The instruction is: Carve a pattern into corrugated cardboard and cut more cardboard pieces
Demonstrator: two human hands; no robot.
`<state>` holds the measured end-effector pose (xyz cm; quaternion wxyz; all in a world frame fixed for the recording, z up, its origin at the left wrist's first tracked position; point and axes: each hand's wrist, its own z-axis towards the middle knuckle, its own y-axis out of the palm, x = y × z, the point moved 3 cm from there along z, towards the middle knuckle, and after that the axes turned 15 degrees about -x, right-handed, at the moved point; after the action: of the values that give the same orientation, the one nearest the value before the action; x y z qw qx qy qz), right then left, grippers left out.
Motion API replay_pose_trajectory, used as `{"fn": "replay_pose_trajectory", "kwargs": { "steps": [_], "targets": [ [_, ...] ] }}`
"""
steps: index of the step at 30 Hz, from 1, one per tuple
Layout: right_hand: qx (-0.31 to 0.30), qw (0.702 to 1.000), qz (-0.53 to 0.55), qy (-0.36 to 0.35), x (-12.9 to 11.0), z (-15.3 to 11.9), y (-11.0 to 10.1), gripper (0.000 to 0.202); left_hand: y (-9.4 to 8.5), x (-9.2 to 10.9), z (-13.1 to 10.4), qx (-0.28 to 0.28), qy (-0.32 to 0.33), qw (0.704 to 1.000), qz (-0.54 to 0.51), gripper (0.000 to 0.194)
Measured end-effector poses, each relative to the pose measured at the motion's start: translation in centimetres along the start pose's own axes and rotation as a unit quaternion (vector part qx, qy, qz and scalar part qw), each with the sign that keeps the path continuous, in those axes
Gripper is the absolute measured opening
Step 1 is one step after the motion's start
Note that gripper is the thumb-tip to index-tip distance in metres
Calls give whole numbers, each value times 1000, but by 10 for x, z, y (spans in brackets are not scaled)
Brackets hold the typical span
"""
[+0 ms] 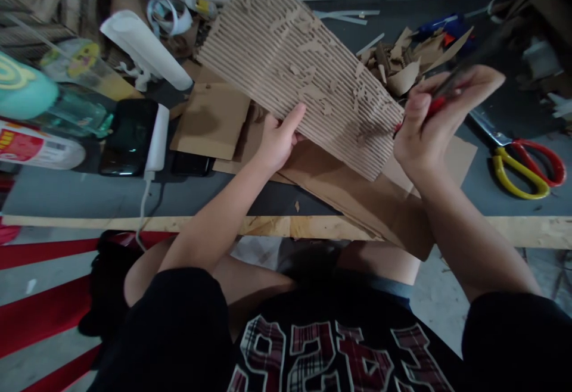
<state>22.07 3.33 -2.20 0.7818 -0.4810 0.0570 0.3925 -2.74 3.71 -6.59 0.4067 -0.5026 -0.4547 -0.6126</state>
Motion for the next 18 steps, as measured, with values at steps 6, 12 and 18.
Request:
{"fn": "replay_pose_trajectory", "kwargs": {
  "steps": [6, 12, 18],
  "targets": [
    [12, 995, -99, -8, -38, -7, -17, 51, 17, 3, -10, -37, -24, 999, -7, 43],
    [-131, 975, -155, -92, -44, -3, -20, 40, 17, 7, -8, -28, -24, 999, -23, 27],
    [-159, 974, -136, -89, -36, -1, -23, 32, 17, 7, -9, -47, -35, 998, -37, 28]
  ]
}}
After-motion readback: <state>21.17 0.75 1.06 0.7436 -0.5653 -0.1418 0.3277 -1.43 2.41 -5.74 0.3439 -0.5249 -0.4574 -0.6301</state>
